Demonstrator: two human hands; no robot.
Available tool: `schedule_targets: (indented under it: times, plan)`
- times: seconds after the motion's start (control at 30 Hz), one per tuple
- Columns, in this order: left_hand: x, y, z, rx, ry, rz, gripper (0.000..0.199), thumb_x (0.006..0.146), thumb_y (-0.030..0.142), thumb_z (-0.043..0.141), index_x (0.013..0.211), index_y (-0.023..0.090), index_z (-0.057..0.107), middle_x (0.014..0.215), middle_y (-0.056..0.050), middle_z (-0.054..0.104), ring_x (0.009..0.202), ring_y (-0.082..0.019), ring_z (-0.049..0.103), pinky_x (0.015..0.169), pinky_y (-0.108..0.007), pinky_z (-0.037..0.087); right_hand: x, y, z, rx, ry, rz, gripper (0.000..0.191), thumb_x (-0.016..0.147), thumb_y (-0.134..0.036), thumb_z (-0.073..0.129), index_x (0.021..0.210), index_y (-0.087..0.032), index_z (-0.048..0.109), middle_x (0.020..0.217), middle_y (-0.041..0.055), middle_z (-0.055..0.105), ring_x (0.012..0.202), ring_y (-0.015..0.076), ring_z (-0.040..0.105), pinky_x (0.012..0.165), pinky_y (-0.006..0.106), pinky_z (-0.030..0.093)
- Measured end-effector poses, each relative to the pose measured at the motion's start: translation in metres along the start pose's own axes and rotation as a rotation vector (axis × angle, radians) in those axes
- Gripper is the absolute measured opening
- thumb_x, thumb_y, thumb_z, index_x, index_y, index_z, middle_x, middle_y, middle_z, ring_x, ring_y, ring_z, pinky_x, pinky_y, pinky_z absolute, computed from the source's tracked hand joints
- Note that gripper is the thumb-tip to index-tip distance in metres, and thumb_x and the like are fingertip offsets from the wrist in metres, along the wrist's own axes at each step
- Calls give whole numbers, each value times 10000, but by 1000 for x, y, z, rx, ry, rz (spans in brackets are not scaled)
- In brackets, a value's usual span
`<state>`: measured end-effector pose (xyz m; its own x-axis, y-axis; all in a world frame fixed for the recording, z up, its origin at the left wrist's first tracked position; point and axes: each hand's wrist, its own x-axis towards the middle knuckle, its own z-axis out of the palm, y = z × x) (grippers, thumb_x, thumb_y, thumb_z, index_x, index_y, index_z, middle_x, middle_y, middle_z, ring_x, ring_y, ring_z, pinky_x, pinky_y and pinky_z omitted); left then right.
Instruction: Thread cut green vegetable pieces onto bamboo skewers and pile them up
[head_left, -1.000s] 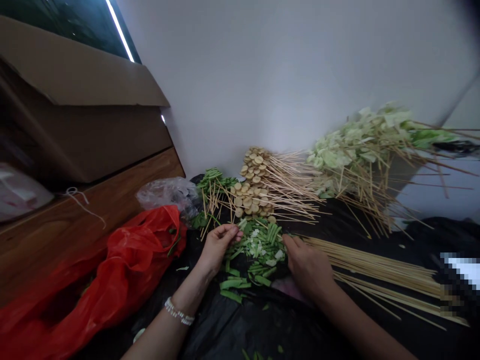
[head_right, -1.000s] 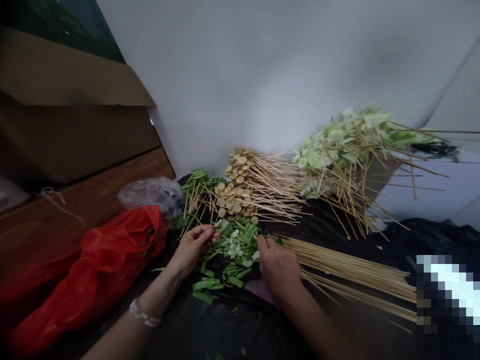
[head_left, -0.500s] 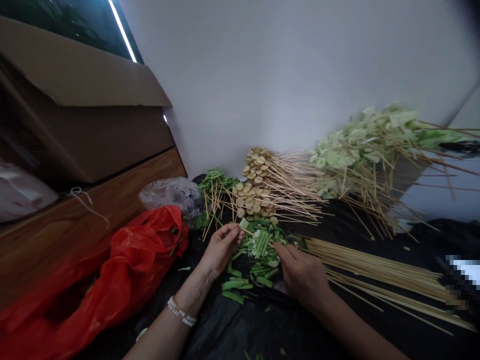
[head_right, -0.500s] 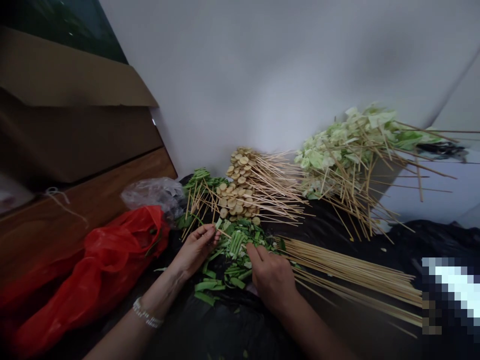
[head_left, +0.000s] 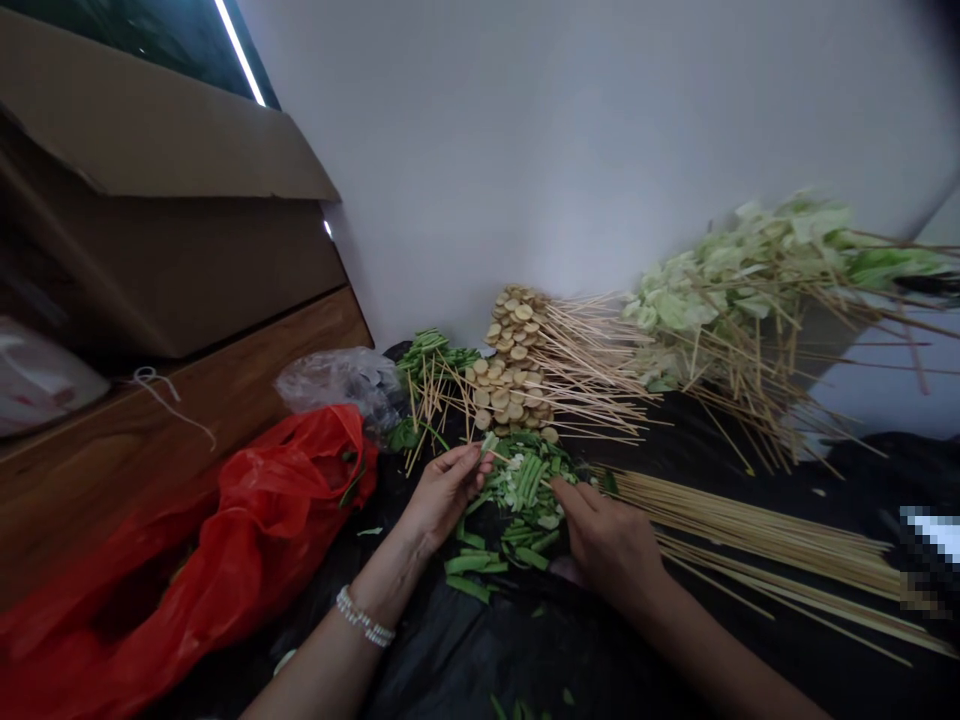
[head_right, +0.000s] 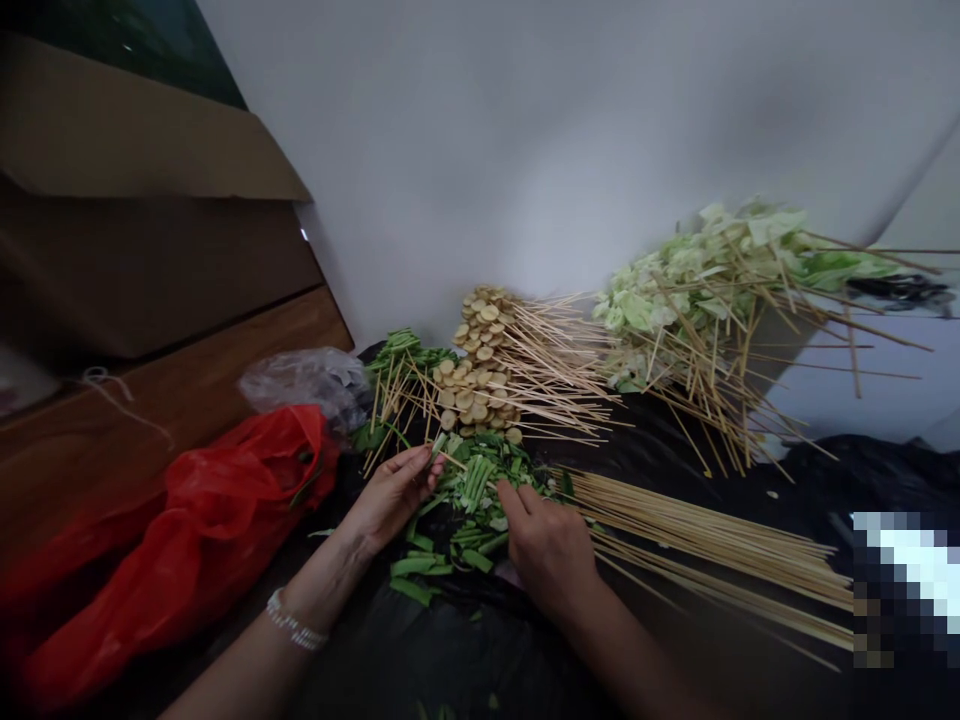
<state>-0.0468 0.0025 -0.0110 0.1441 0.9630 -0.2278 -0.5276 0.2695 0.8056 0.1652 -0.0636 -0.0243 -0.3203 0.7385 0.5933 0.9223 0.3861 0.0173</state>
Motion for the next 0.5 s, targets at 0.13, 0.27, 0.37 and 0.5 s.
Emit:
schedule_targets:
  times: [0.13,0.27,0.37,0.5]
  plan:
    - [-1,2,1,-37,7,-27,144,712,143,761,841,104,710,805,-72,713,672,-85,639,596,-146,524,0,-1,-1,17,11,-13,342,822,-80,460,1086,-192,646,706,-8,631,563,105,558,519,272,291]
    - [-3,2,3,-47,15,-42,133,713,110,751,840,98,716,800,-72,709,675,-87,637,594,-147,517,-1,-2,1,27,7,-2,338,837,-96,449,1098,-193,641,715,-7,628,571,111,560,528,268,305]
    - [-3,3,2,-65,18,-61,147,702,89,752,845,98,720,796,-70,706,673,-85,630,597,-149,511,-2,-2,1,49,-12,2,351,841,-95,434,1118,-186,631,744,5,640,594,112,564,536,257,318]
    - [-2,3,1,-103,-20,-84,154,686,80,761,833,103,721,763,-49,692,653,-73,607,596,-151,504,-2,-4,0,74,5,2,359,840,-80,417,1111,-178,631,761,16,649,596,113,565,536,249,321]
